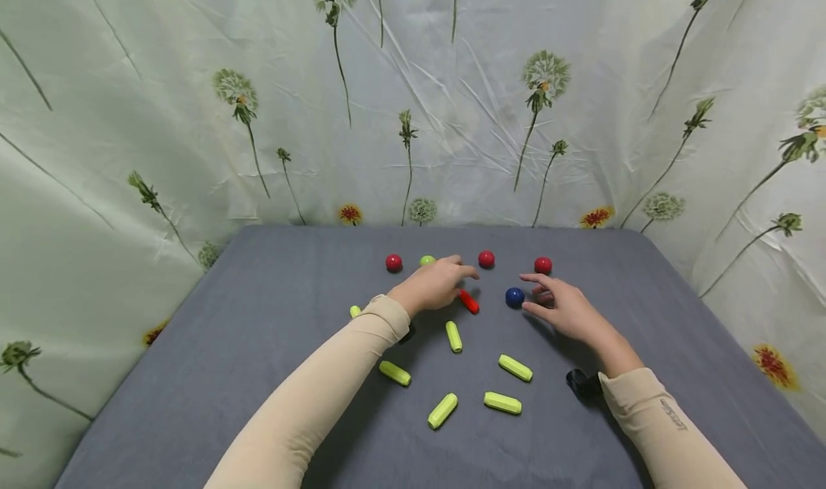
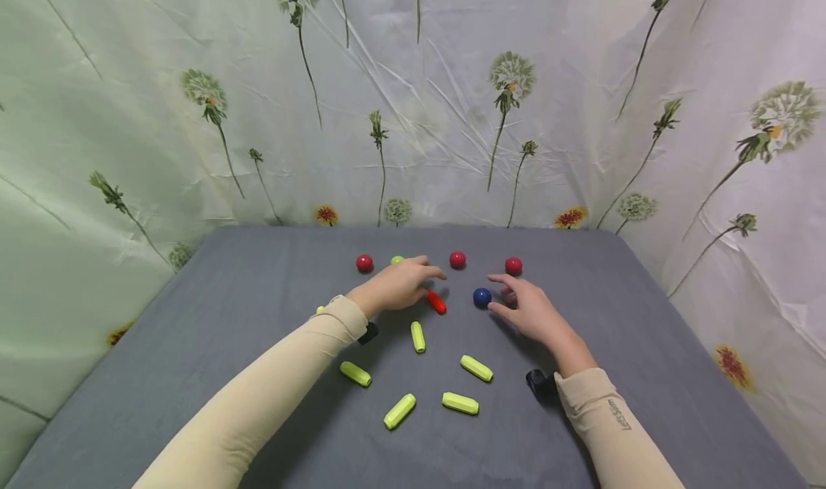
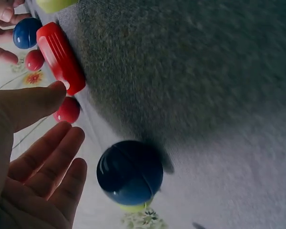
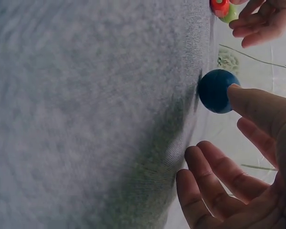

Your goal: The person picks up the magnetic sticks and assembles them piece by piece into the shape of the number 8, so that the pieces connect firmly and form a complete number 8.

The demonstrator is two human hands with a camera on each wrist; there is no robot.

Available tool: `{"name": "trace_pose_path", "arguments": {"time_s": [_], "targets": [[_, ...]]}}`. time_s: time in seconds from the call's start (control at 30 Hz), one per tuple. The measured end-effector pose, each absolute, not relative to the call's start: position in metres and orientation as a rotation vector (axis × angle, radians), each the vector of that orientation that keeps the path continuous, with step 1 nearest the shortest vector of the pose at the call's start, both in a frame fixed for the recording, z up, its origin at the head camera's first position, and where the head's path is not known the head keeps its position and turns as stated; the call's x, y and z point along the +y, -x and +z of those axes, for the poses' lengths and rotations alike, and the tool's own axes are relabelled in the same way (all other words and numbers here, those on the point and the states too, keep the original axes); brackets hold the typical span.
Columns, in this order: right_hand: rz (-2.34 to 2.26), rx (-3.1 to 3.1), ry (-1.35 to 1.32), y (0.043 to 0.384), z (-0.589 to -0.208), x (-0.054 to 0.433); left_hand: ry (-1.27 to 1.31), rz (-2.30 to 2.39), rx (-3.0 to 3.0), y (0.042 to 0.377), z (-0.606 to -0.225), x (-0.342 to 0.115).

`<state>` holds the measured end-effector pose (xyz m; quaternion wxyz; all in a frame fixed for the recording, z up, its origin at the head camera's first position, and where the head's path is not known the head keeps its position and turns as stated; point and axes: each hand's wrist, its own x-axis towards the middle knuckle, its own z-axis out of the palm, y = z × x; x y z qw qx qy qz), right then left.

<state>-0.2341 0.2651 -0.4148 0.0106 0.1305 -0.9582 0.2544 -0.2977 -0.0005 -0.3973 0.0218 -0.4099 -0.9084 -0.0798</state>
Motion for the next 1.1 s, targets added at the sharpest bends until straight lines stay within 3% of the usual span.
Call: {"name": "trace_pose_path", "arguments": {"time_s": [1.1], "targets": [[0.828, -3.008, -0.424, 0.2422, -0.4167, 0.2608, 1.389, -0.255, -2.853, 0.3057, -0.4053, 0.0099]]}}
